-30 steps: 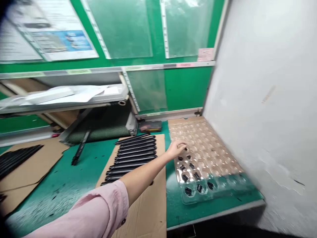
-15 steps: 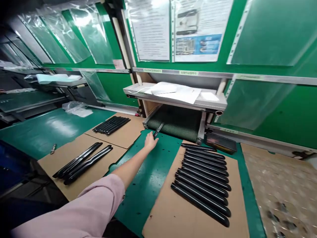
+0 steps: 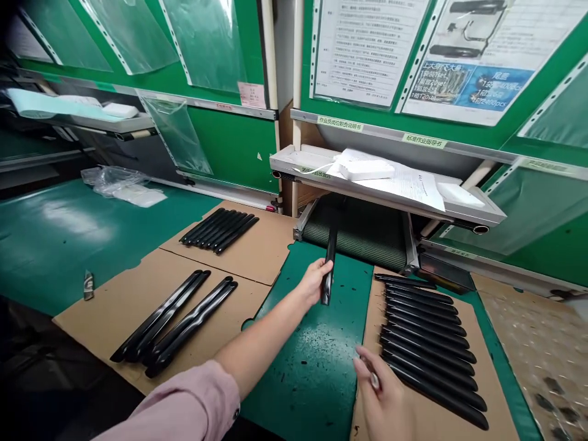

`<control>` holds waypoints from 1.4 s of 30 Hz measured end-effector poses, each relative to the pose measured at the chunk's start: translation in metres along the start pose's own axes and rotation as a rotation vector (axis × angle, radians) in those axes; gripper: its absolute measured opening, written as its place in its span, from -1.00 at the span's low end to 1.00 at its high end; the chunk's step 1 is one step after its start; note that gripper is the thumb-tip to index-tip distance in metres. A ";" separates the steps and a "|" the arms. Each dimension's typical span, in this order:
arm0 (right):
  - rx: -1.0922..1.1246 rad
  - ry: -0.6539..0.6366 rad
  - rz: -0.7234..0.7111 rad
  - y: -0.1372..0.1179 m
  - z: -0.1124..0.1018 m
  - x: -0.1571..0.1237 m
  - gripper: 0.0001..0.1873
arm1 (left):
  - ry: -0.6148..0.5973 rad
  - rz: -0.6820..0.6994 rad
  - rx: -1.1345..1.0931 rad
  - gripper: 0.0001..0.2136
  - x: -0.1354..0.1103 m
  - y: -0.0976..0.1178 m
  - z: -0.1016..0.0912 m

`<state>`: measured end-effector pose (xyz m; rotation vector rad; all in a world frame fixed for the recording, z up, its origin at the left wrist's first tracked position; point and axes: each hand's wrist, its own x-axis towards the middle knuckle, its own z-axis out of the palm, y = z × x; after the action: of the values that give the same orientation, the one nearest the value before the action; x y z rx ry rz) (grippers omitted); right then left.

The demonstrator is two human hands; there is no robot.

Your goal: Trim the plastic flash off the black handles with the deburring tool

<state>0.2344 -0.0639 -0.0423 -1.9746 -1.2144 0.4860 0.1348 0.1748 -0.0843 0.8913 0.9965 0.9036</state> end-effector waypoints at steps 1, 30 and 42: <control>0.034 -0.050 -0.011 -0.011 0.014 0.008 -0.51 | -0.025 0.005 -0.080 -0.65 -0.016 0.002 -0.001; 0.481 -0.035 -0.102 -0.025 0.044 0.081 -0.57 | -0.003 0.025 0.133 -0.67 -0.137 0.022 -0.018; 0.840 -0.553 0.164 -0.004 0.074 0.118 -0.41 | -0.066 0.288 0.976 -0.61 -0.140 0.040 -0.054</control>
<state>0.2402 0.0703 -0.0787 -1.2327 -0.9135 1.4295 0.0378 0.0711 -0.0220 1.9075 1.2826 0.5817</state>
